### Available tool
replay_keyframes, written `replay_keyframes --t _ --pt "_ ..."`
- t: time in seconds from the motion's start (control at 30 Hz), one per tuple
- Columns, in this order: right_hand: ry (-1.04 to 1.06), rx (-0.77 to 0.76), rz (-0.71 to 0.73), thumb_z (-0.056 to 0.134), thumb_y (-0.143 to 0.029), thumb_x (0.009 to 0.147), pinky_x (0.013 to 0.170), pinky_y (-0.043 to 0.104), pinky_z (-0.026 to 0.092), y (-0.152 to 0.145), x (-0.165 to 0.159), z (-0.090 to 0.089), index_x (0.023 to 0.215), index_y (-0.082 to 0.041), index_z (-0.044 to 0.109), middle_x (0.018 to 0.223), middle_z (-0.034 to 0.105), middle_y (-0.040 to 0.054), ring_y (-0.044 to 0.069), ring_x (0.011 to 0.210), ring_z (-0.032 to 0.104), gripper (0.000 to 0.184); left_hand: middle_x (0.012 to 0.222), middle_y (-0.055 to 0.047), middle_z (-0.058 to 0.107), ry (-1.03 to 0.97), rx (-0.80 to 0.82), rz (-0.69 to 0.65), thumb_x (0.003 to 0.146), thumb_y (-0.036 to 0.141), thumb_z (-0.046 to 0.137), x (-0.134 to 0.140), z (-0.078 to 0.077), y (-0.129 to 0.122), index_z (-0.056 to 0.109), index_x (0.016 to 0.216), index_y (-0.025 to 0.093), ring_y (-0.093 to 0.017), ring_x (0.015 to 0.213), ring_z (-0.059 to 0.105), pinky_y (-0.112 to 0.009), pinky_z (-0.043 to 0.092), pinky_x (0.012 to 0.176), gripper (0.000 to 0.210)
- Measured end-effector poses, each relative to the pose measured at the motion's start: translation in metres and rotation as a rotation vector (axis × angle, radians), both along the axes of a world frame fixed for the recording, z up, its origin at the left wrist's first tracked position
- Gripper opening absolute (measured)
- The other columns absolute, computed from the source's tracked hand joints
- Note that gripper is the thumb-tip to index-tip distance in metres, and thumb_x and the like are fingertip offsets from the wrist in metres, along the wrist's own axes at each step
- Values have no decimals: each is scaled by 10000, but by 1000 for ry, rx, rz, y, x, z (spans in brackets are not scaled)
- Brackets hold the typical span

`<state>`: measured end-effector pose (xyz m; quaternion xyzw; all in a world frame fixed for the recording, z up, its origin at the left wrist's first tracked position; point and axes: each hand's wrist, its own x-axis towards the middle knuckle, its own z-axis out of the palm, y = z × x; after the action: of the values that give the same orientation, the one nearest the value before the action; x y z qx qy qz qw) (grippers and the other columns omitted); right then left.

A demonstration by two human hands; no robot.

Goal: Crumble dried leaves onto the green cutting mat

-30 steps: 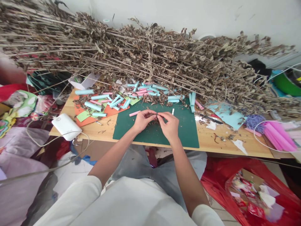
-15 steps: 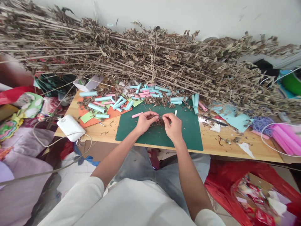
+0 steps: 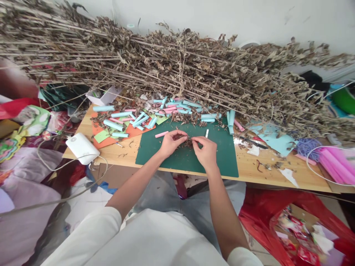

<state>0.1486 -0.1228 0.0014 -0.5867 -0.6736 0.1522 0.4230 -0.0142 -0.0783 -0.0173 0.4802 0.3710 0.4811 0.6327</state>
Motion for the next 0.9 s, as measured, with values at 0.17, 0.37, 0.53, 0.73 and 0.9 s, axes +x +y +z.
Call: replay_keyframes --t 0.17,0.37,0.53,0.73,0.9 --pt "44 22 -16 587 -280 887 759 346 556 0 -2 5 984 -231 737 948 739 59 196 823 682 185 904 -44 706 3 54 13 679 323 816 -1 1 0 729 866 157 -150 847 650 -298 517 827 265" --pt "51 23 29 592 -287 894 768 340 539 4 -10 9 893 -228 728 894 728 49 194 825 673 148 852 -44 719 15 32 6 668 333 820 0 0 0 732 841 152 -149 792 659 -303 533 793 266" --pt "-10 26 42 542 -227 894 747 331 505 5 -12 8 836 -209 676 829 685 52 194 790 627 147 810 -49 729 13 -16 -21 676 340 808 0 -4 -2 723 846 137 -147 733 669 -300 547 757 278" --pt "43 -21 25 538 -199 859 708 296 478 2 -16 8 797 -200 642 780 662 30 169 718 596 121 751 -30 708 29 -22 -46 686 301 789 1 -5 -3 708 837 125 -107 639 631 -245 525 662 247" --pt "82 -19 -81 544 -230 862 659 279 462 2 -11 8 811 -199 666 778 681 23 157 676 585 135 771 -34 710 75 10 44 691 301 780 1 -5 -2 704 828 130 -115 668 636 -244 518 665 232"
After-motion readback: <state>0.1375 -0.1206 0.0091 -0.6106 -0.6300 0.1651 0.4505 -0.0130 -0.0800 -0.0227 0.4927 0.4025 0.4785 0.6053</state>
